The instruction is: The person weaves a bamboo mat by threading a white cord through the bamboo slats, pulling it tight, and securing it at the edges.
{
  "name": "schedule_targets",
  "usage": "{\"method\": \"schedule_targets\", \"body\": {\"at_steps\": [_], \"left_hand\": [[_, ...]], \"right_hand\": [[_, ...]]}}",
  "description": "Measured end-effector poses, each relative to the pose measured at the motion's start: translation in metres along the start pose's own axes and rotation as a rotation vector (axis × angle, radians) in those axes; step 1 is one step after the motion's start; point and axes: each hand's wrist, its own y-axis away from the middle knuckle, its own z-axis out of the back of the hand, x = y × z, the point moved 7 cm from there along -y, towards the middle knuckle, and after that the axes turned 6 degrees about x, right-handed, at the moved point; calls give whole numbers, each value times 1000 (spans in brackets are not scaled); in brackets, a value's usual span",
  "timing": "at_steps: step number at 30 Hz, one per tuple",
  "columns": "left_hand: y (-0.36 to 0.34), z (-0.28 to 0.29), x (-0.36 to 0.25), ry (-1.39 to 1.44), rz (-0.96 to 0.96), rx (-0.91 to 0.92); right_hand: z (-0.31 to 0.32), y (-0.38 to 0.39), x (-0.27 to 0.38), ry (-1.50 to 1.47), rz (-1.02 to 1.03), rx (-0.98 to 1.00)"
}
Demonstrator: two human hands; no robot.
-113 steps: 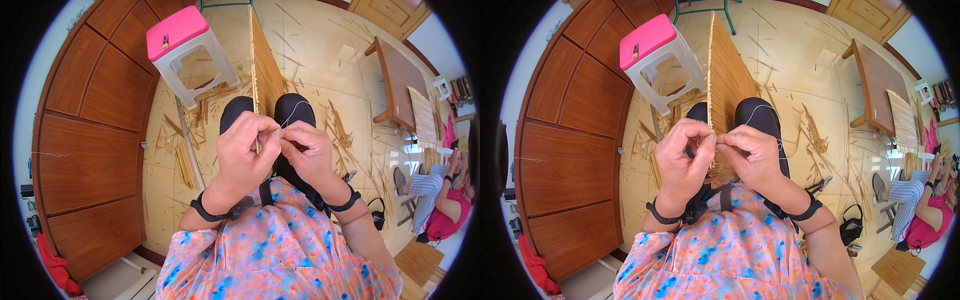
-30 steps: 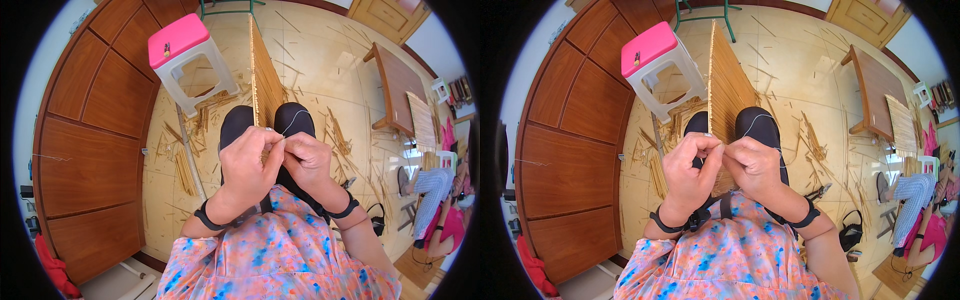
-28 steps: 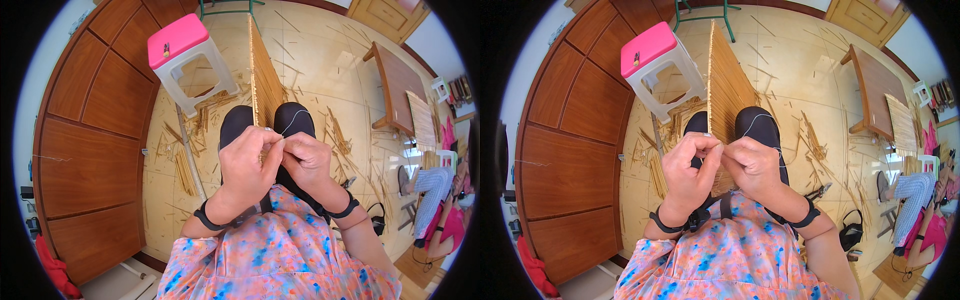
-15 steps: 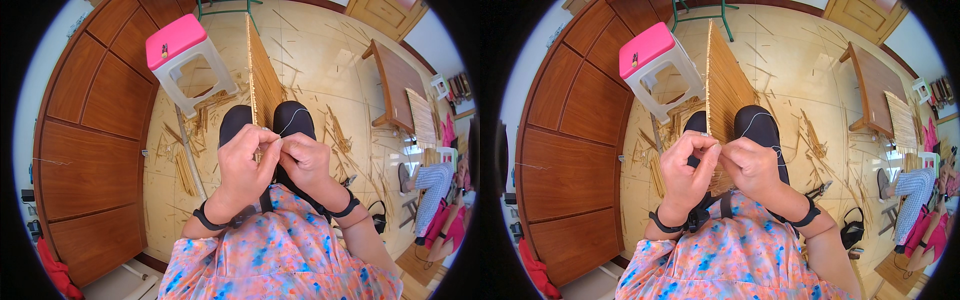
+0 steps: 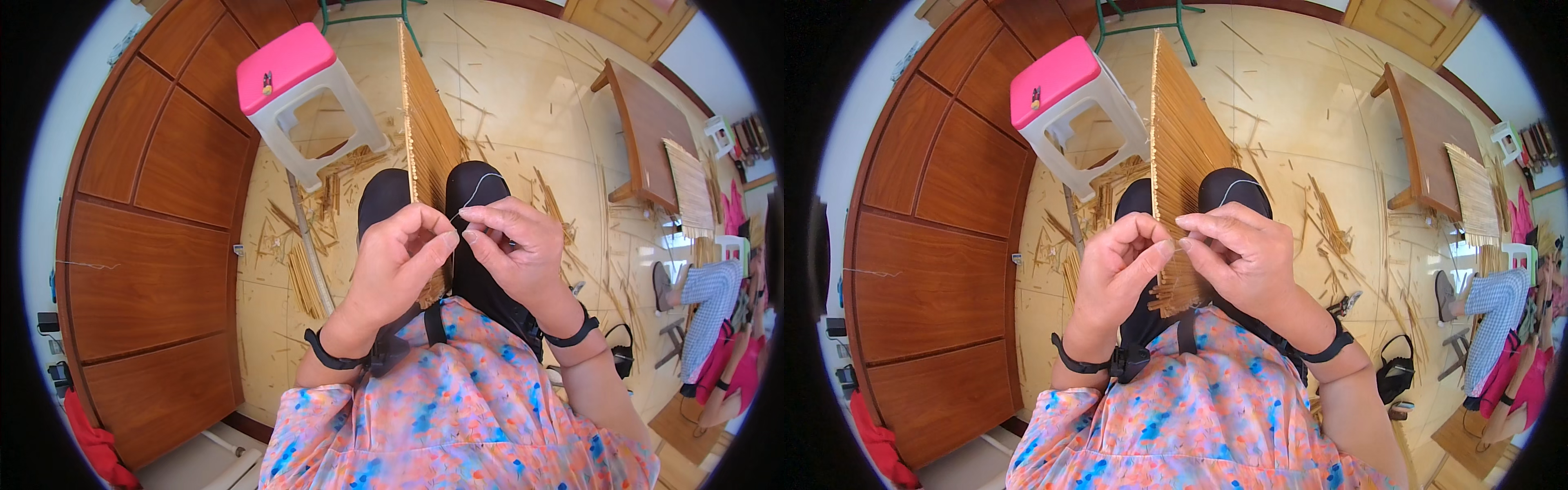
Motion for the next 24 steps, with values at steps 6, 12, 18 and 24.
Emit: {"method": "schedule_targets", "body": {"at_steps": [6,12,18,24], "left_hand": [[-1,-8,5,211,58,122],[-1,-10,10,232,111,155],[-3,-14,11,219,124,125],[-2,-13,9,206,107,107]], "right_hand": [[-1,-3,4,-47,42,74],[-2,-2,7,-15,68,88],[-6,-1,10,65,9,24],[-9,0,0,-55,-90,51]]}}
